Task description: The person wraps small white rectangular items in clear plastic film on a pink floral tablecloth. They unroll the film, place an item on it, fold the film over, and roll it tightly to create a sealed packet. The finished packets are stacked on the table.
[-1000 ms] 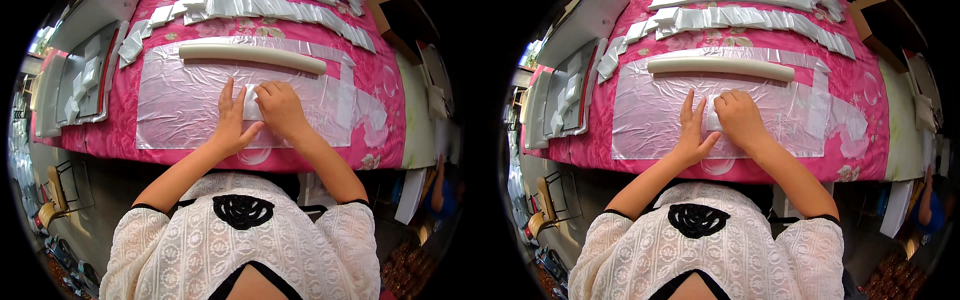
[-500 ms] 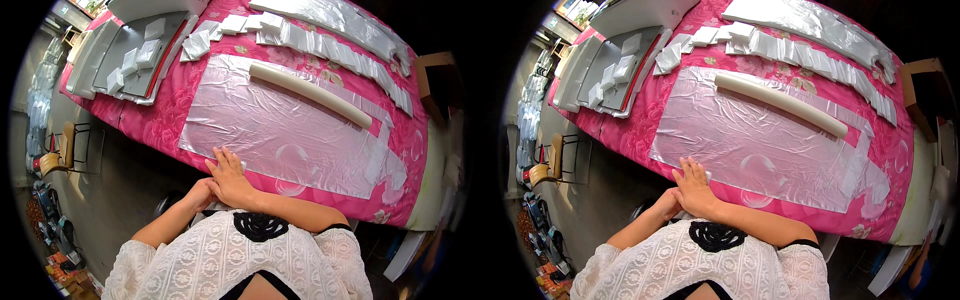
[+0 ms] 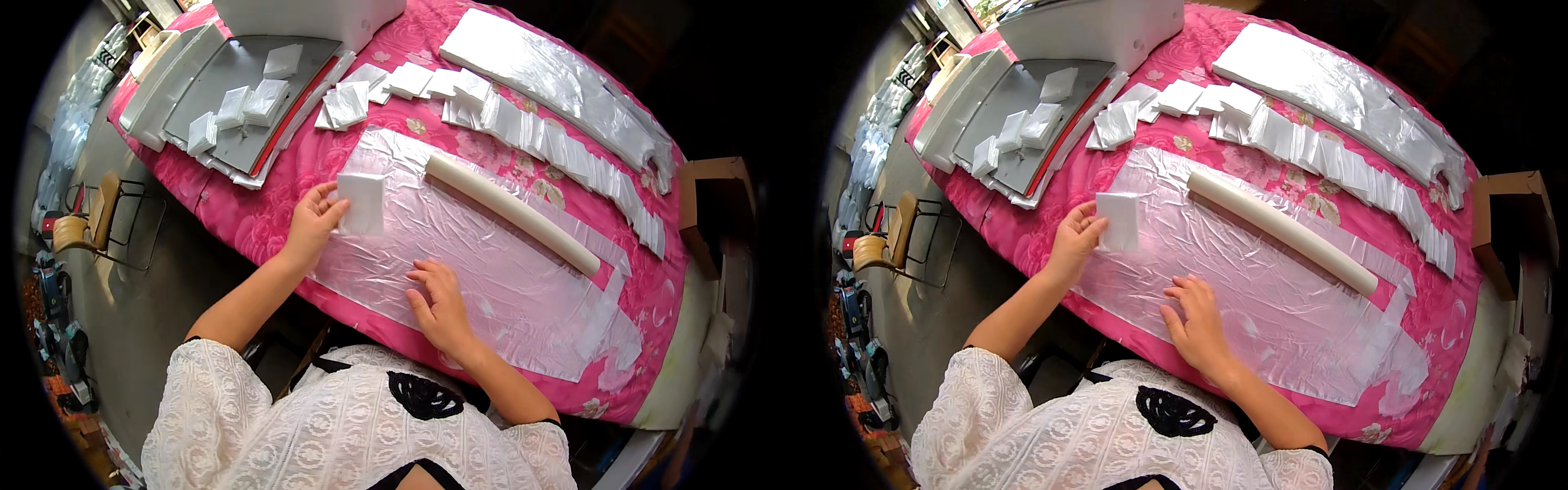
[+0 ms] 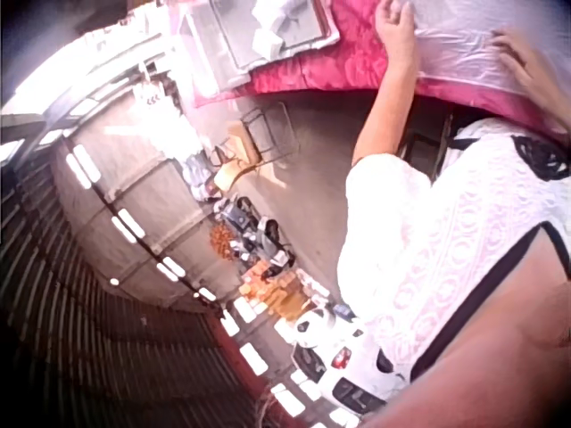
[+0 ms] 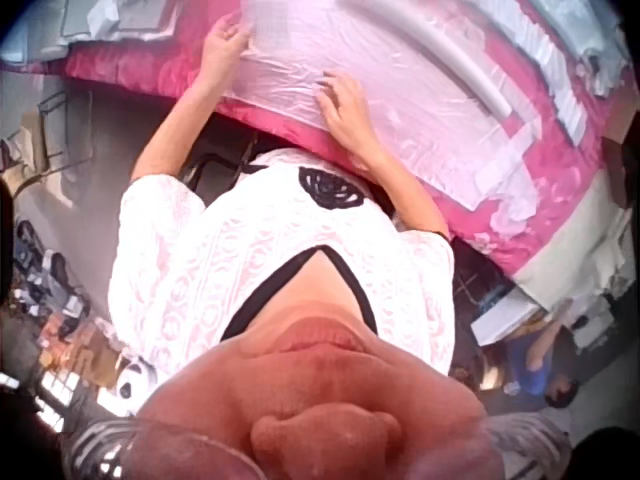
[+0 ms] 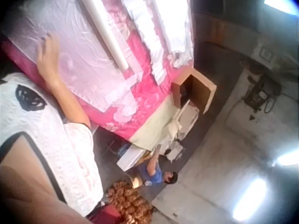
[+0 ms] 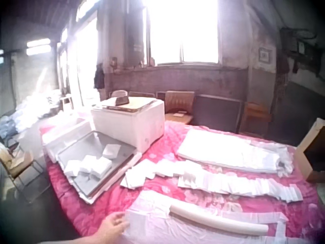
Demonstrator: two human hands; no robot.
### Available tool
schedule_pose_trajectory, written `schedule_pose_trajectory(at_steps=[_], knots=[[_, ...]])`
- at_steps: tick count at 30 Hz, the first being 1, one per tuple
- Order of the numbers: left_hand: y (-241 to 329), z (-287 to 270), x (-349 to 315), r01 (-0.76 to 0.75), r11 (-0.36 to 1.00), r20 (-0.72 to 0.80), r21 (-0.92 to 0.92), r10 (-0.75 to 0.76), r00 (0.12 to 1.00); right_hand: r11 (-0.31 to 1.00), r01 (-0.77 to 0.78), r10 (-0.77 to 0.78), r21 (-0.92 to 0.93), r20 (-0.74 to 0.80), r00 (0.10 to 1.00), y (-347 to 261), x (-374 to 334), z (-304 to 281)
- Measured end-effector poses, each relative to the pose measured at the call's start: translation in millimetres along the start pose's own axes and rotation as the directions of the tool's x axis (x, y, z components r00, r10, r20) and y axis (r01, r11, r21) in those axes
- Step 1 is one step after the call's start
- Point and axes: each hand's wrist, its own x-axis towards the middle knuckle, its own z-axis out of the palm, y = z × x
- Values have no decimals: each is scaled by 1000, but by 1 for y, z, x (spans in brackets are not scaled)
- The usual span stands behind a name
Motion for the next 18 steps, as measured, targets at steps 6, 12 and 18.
schedule_pose_trajectory(at_steps=[6, 12, 18], knots=[[18, -49, 160, -300, 649, -58, 699, 469, 881, 828, 2, -151, -561, -220, 964, 40, 21, -82], [-2, 65, 80, -777, 39, 678, 628, 463, 571, 649, -240, 1, -722, -315, 949, 90, 10, -151], [-58, 153, -34, -906, 128, 874, 403, 240, 422, 862, -156, 58, -482, -212, 976, 54, -45, -124]])
